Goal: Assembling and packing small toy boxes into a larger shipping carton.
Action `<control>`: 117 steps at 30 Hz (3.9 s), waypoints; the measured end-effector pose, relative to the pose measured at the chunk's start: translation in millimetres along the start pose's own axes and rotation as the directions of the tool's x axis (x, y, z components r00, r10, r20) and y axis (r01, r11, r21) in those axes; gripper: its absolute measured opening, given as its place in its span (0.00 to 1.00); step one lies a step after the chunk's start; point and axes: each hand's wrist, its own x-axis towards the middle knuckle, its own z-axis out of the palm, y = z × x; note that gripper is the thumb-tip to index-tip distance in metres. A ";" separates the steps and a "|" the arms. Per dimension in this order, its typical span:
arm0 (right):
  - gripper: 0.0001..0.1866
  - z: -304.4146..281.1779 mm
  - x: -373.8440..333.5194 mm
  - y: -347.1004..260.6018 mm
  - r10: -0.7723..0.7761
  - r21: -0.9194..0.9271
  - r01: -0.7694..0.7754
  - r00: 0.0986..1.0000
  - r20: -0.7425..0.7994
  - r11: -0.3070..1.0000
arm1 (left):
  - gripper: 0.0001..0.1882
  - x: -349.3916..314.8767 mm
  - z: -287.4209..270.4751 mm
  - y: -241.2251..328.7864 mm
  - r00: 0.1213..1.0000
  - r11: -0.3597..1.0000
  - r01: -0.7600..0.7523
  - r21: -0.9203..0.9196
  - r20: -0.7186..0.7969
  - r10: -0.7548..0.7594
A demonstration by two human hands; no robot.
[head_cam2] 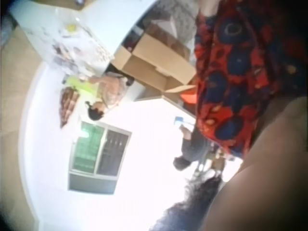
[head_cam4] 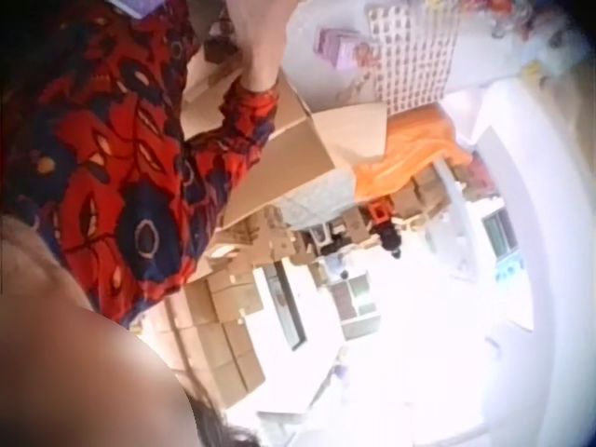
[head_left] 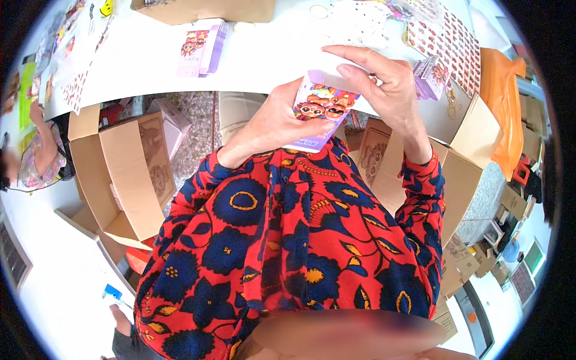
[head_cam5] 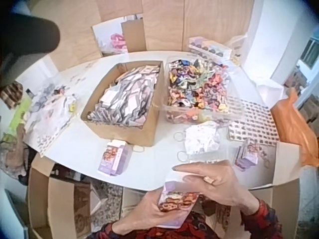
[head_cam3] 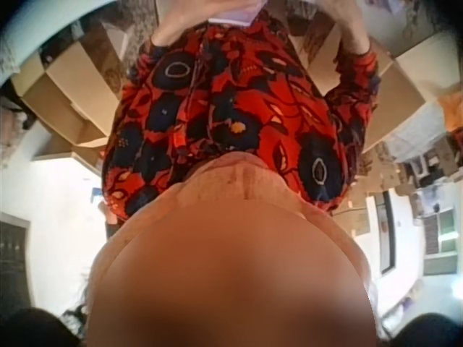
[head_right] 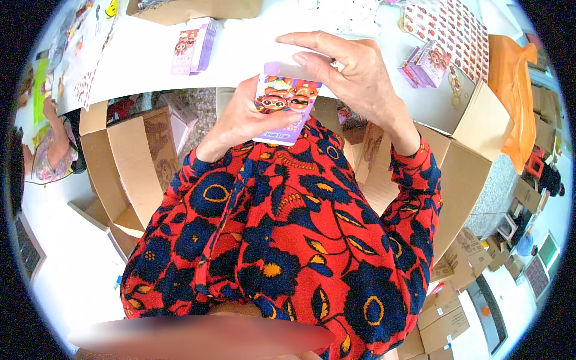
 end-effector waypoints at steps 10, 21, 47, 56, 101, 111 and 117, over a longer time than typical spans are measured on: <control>0.11 -8.9 7.7 1.3 0.000 0.043 -0.008 0.987 0.163 0.999 | 0.18 -1.1 -0.8 -4.0 0.999 0.999 0.052 -0.009 -0.015 -0.052; 0.11 -14.1 7.6 9.0 0.152 0.332 -0.263 0.934 0.324 0.906 | 0.25 0.5 -0.2 2.6 0.999 0.997 0.016 0.075 -0.045 -0.012; 0.17 -7.9 -3.0 -1.7 -0.102 0.007 0.104 0.958 0.268 0.995 | 0.17 -1.0 -3.1 -11.6 0.982 0.996 -0.067 -0.059 -0.178 0.055; 0.18 4.5 -0.2 2.1 -0.198 0.065 0.188 0.952 0.232 0.980 | 0.19 -1.5 -8.4 -11.7 0.996 0.996 -0.078 -0.037 -0.037 0.076; 0.06 -11.2 -1.4 2.9 -0.039 0.015 0.036 0.970 0.241 0.999 | 0.18 -5.0 -4.7 -16.3 0.990 0.966 -0.058 0.254 -0.114 0.089; 0.10 -4.2 -4.4 10.5 -0.253 0.059 0.246 0.920 0.298 0.967 | 0.19 -14.7 -2.9 -18.8 0.998 0.998 0.062 0.028 0.006 -0.062; 0.11 4.9 -9.9 4.1 -0.166 0.074 0.152 0.953 0.255 0.986 | 0.16 -15.4 -5.2 -17.7 1.000 1.000 0.024 0.000 0.017 -0.024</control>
